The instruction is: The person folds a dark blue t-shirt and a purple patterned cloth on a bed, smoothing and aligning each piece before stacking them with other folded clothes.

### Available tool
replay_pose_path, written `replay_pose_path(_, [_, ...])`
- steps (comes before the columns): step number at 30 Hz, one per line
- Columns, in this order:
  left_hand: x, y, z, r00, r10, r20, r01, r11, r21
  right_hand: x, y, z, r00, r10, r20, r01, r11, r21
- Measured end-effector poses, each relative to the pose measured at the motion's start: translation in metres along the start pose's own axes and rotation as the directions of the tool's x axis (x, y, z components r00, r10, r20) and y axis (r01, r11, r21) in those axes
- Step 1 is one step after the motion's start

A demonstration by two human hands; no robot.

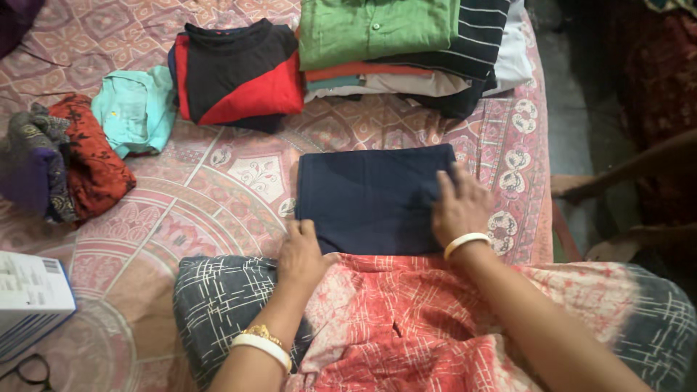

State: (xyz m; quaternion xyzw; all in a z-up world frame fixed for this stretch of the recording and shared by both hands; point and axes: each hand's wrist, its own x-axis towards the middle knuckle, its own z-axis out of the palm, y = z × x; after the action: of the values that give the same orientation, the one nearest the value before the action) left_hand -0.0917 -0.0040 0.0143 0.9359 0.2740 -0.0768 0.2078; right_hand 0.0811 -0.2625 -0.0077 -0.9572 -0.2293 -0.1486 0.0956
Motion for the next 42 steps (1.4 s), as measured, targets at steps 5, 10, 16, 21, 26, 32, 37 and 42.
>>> replay_pose_path(5, [0.021, -0.013, 0.003, 0.962, -0.254, 0.104, 0.273, 0.926, -0.262, -0.002, -0.022, 0.016, 0.949, -0.139, 0.283, 0.119, 0.989, 0.086])
replay_pose_path(10, [0.031, -0.035, 0.004, 0.943, -0.288, 0.165, 0.328, 0.887, -0.325, -0.006, -0.012, 0.032, 0.912, -0.092, 0.400, 0.059, 0.994, 0.093])
replay_pose_path(16, [0.041, -0.043, -0.022, 0.949, -0.163, 0.269, 0.169, 0.986, 0.002, -0.007, -0.008, 0.036, 0.930, -0.114, 0.349, 0.085, 0.992, 0.098])
replay_pose_path(21, [0.046, -0.002, -0.005, 0.960, 0.122, -0.253, -0.103, 0.991, 0.090, -0.006, -0.012, 0.033, 0.940, -0.104, 0.324, 0.072, 0.991, 0.112])
replay_pose_path(26, [0.053, 0.038, 0.052, 0.872, 0.332, -0.361, -0.301, 0.943, 0.141, -0.010, -0.014, 0.032, 0.941, -0.107, 0.321, 0.072, 0.990, 0.121])
replay_pose_path(32, [0.050, 0.034, 0.074, 0.900, 0.315, -0.302, -0.270, 0.945, 0.184, 0.004, -0.009, 0.025, 0.912, -0.068, 0.404, 0.028, 0.994, 0.104])
replay_pose_path(37, [0.058, 0.035, 0.072, 0.889, 0.341, -0.304, -0.284, 0.934, 0.218, 0.033, -0.014, 0.020, 0.949, 0.055, 0.310, -0.083, 0.994, 0.078])
replay_pose_path(42, [0.060, 0.034, 0.074, 0.907, 0.334, -0.256, -0.265, 0.926, 0.268, 0.014, -0.082, 0.031, 0.909, -0.141, 0.393, 0.096, 0.987, 0.132])
